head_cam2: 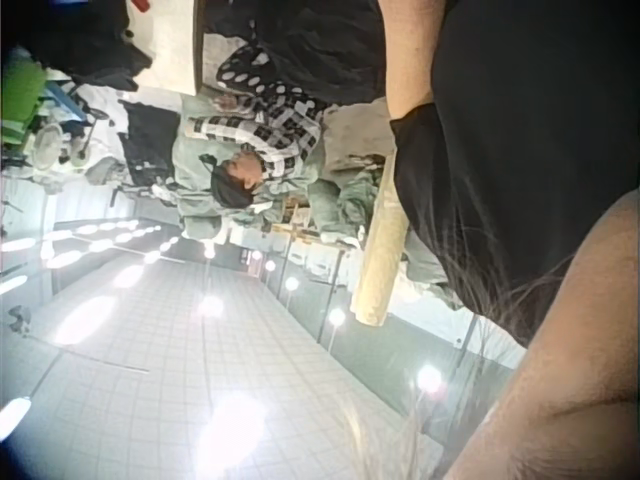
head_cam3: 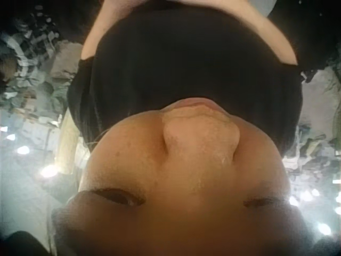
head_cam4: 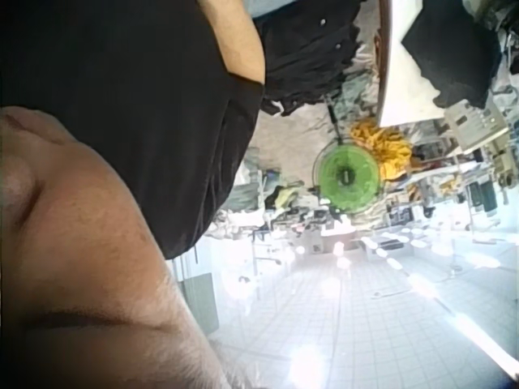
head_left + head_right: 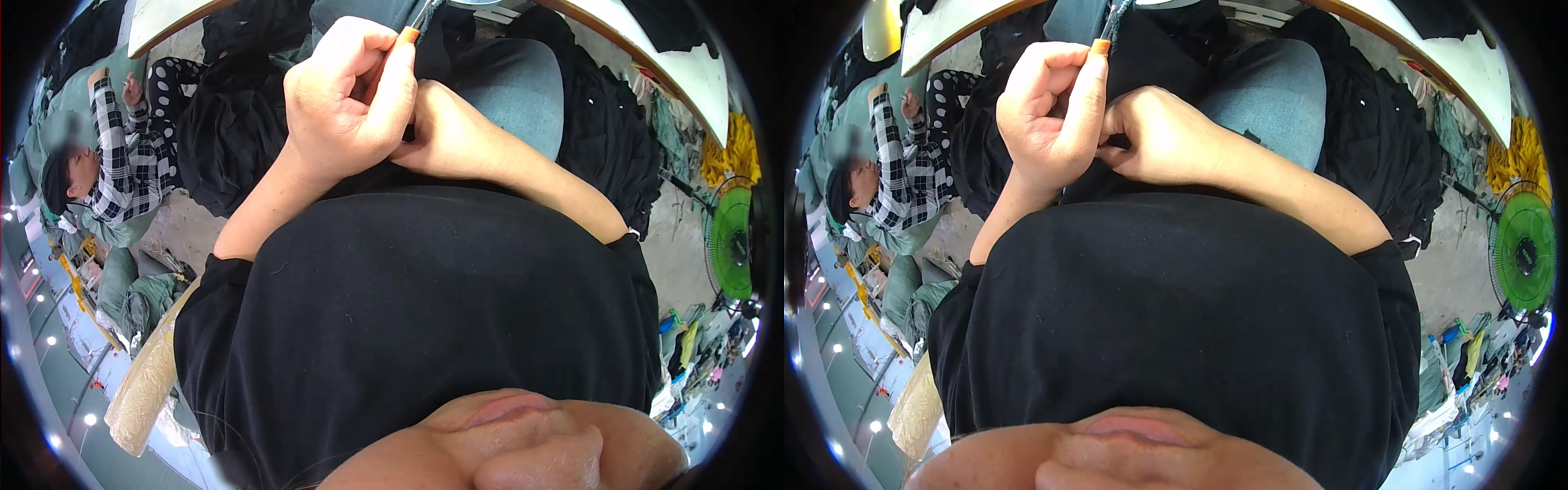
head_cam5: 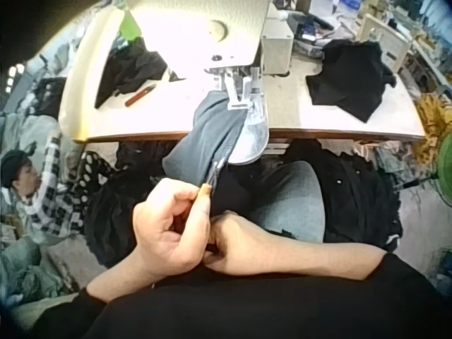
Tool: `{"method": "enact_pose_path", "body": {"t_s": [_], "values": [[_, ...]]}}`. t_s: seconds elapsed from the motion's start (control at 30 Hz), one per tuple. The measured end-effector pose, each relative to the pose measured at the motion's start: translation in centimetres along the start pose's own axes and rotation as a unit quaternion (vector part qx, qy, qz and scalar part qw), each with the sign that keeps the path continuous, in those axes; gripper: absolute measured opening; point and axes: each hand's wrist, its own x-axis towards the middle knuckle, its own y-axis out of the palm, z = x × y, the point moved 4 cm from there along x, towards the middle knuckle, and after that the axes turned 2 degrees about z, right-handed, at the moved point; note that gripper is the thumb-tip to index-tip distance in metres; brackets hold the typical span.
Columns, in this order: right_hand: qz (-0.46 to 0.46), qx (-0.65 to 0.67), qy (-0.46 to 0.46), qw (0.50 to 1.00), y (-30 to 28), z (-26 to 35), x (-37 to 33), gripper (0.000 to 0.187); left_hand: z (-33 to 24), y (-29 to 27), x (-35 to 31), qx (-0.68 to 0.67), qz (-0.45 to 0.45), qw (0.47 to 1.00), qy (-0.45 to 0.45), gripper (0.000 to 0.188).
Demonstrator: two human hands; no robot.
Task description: The person trims threads from garment pieces using a thread trimmer and turns the fabric edges by hand.
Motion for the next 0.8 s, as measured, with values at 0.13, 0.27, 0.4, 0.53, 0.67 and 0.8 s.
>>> {"method": "enact_pose_path", "body": {"t_s": [0.13, 0.27, 0.4, 0.53, 0.67, 0.8], "values": [[0.000, 0.002, -0.003, 1.000, -0.1, -0.1, -0.1, 0.018, -0.4, 0.1, 0.3, -0.018, 0.008, 0.998, -0.057, 0.006], [0.004, -0.023, -0.008, 1.000, 0.1, -0.2, 0.0, 0.020, -0.8, 0.0, 0.9, -0.037, 0.035, 0.992, -0.112, 0.005], [-0.018, -0.026, -0.016, 0.999, 0.8, -1.2, 0.2, 0.021, -1.6, 0.1, 2.4, -0.006, 0.008, 0.995, -0.104, 0.005], [0.001, -0.060, -0.033, 0.998, 1.0, -1.4, 0.4, 0.021, -3.4, 0.0, 4.4, 0.041, -0.002, 0.994, -0.097, 0.019], [-0.008, -0.072, -0.048, 0.996, 1.0, -1.5, 0.3, 0.020, -3.8, -1.2, 4.3, 0.061, 0.018, 0.995, -0.083, 0.018], [-0.002, -0.078, -0.045, 0.996, 0.4, -0.4, 0.0, 0.019, -3.7, -1.7, 2.2, 0.032, 0.048, 0.989, -0.135, 0.006]]}}
